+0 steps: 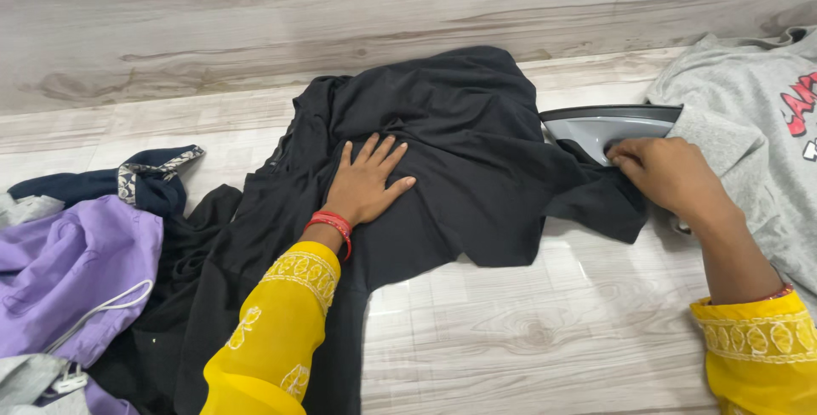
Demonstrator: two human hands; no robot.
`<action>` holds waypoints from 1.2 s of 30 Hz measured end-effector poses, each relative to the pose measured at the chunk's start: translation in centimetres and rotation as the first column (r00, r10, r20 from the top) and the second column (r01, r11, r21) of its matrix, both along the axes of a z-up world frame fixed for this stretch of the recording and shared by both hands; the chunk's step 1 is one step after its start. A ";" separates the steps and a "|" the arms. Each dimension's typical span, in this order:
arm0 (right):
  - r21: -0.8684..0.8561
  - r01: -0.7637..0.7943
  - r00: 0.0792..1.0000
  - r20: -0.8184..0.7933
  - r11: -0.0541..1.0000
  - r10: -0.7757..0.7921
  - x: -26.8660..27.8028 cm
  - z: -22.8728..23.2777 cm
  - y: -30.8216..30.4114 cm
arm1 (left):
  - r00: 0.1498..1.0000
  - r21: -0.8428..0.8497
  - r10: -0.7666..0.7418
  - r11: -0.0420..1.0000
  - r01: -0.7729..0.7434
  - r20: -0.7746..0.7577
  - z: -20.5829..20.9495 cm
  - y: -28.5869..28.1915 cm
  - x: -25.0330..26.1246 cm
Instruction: The person irons a gray t-shirt on a table, smoothing it with one hand while moving the iron with the other. They flip the shirt to iron the back, then switch to a black t-shirt and iron it in the same manner.
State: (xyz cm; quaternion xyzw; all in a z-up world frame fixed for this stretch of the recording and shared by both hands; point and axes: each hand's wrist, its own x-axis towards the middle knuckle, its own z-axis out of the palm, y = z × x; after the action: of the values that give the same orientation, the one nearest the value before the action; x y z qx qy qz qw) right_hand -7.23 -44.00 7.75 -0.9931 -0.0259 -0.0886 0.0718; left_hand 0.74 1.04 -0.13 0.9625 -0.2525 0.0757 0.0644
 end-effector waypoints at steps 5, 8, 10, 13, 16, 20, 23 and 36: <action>-0.113 0.010 1.000 -0.012 0.994 -0.011 1.3 -3.4 -1.4 | 1.000 0.006 0.003 1.000 -0.004 0.015 -0.1 0.6 0.0; -0.159 0.040 0.981 -0.184 0.987 -0.069 1.2 -2.3 -1.7 | 0.999 -0.006 -0.014 1.000 0.014 0.034 -0.1 1.1 -0.8; -0.222 0.053 0.965 -0.240 0.974 -0.107 1.2 -1.9 -1.4 | 0.999 -0.012 -0.022 1.000 0.022 0.043 -0.2 1.8 -1.8; -0.295 0.089 0.964 -0.213 0.951 -0.156 1.3 -2.2 -1.0 | 0.998 -0.006 -0.033 0.999 0.034 0.053 0.4 2.3 -3.1; -0.264 0.119 0.973 -0.163 0.957 -0.166 1.5 -1.8 -0.2 | 0.998 0.028 -0.006 1.000 0.008 -0.066 1.9 1.0 -3.8; -0.181 0.169 0.982 -0.053 0.969 -0.181 1.1 0.0 0.3 | 0.909 0.078 -0.416 0.907 0.413 0.028 2.0 -6.0 -6.9; -0.066 0.146 0.986 0.093 0.987 -0.140 0.3 1.6 0.1 | 0.810 0.033 -0.587 0.809 0.587 -0.007 1.3 -13.1 -7.4; 0.232 -0.265 0.773 0.631 0.936 0.063 -6.7 9.0 4.4 | 0.929 0.001 -0.344 0.938 0.347 -0.135 0.7 -36.3 -8.1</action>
State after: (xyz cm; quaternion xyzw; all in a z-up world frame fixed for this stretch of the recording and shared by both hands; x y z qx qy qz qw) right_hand -13.89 -39.57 16.80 -0.8800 -0.1212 -0.4025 0.2209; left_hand -7.40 -35.29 0.59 0.9066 -0.4140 -0.0039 0.0816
